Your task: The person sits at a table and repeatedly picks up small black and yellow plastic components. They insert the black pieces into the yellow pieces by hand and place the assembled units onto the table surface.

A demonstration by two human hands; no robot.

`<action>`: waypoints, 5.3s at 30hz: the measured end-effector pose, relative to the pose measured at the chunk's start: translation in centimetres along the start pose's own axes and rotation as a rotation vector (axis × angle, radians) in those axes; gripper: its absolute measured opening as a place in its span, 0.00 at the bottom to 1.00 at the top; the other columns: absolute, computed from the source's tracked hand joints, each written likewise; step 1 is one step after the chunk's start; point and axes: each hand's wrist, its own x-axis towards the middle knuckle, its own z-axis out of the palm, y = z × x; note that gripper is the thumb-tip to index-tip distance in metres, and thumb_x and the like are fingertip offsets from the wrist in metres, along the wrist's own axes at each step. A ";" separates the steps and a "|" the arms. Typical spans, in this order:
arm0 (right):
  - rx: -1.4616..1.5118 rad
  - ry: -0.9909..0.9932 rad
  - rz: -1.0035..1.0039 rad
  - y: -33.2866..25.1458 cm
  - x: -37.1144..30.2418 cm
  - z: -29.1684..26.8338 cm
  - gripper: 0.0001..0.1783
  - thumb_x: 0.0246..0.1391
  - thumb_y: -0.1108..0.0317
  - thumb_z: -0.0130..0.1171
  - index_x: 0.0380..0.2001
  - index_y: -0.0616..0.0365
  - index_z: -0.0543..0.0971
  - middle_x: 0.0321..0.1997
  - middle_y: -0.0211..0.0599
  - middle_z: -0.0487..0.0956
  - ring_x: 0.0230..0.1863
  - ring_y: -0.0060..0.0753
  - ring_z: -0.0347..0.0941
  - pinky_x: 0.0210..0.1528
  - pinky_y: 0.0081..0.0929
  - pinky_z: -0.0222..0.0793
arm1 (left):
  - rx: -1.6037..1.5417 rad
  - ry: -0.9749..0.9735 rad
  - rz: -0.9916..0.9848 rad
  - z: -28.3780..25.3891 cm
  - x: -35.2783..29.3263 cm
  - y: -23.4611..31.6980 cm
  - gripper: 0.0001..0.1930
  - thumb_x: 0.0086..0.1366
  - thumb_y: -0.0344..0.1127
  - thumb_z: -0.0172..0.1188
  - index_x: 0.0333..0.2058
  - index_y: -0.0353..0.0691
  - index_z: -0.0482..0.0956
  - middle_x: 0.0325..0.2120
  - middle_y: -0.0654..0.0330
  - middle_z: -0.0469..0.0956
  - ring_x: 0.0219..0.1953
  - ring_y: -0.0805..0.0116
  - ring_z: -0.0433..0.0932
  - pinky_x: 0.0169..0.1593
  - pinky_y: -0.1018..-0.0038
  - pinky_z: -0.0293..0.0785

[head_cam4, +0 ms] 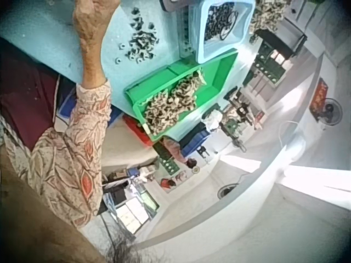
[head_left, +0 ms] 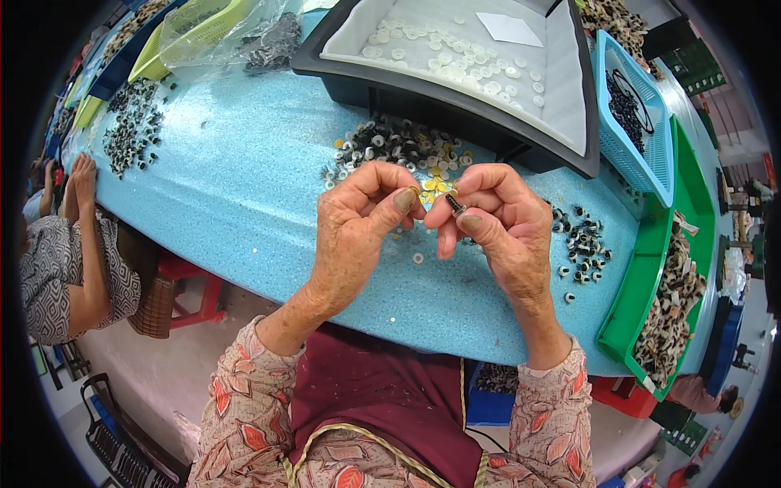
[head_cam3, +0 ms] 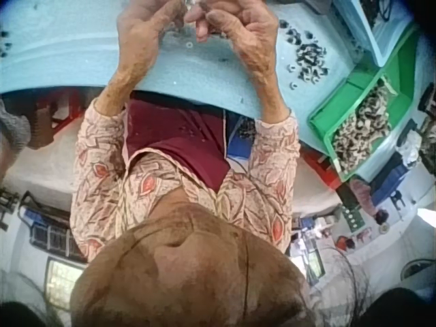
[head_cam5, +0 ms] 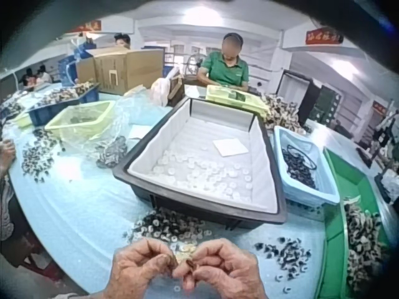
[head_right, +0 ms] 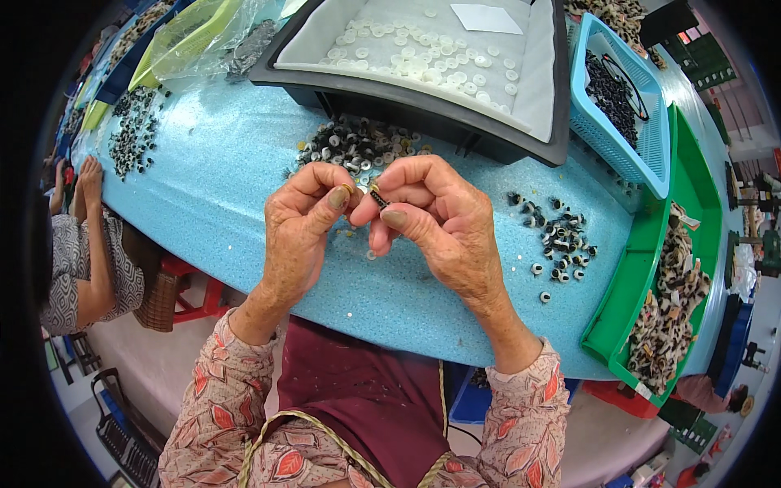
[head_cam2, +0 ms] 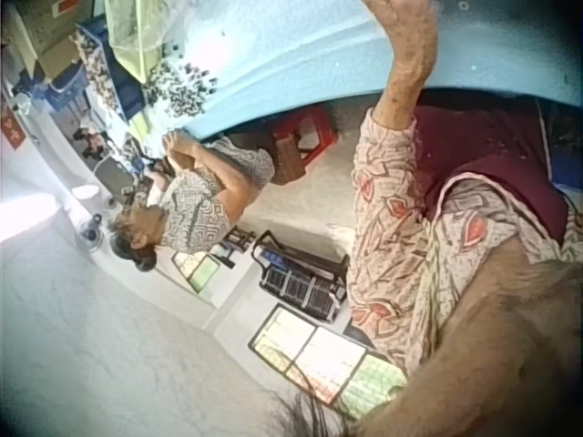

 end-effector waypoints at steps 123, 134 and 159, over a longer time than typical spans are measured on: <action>-0.319 0.085 -0.049 -1.3 0.4 -3.4 0.07 0.61 0.71 0.50 0.38 0.63 0.75 0.26 0.36 0.78 0.22 0.17 0.71 0.23 0.15 0.71 | 0.434 0.182 0.353 -2.5 2.2 0.4 0.16 0.58 0.24 0.63 0.44 0.33 0.70 0.27 0.60 0.79 0.26 0.76 0.77 0.30 0.82 0.73; -0.896 0.243 -0.019 -3.5 -1.9 -3.4 0.05 0.54 0.71 0.57 0.32 0.60 0.79 0.17 0.33 0.77 0.16 0.19 0.69 0.20 0.20 0.64 | 0.688 0.308 0.569 -2.5 2.0 0.1 0.10 0.56 0.25 0.65 0.37 0.38 0.76 0.26 0.65 0.78 0.29 0.80 0.76 0.34 0.82 0.73; -1.498 -0.065 -0.337 0.9 -1.3 -0.6 0.04 0.43 0.69 0.65 0.26 0.50 0.82 0.29 0.28 0.74 0.34 0.31 0.73 0.34 0.30 0.72 | 1.148 0.003 0.440 -5.0 -0.1 2.7 0.10 0.46 0.26 0.68 0.31 0.42 0.82 0.23 0.63 0.76 0.32 0.67 0.71 0.36 0.71 0.69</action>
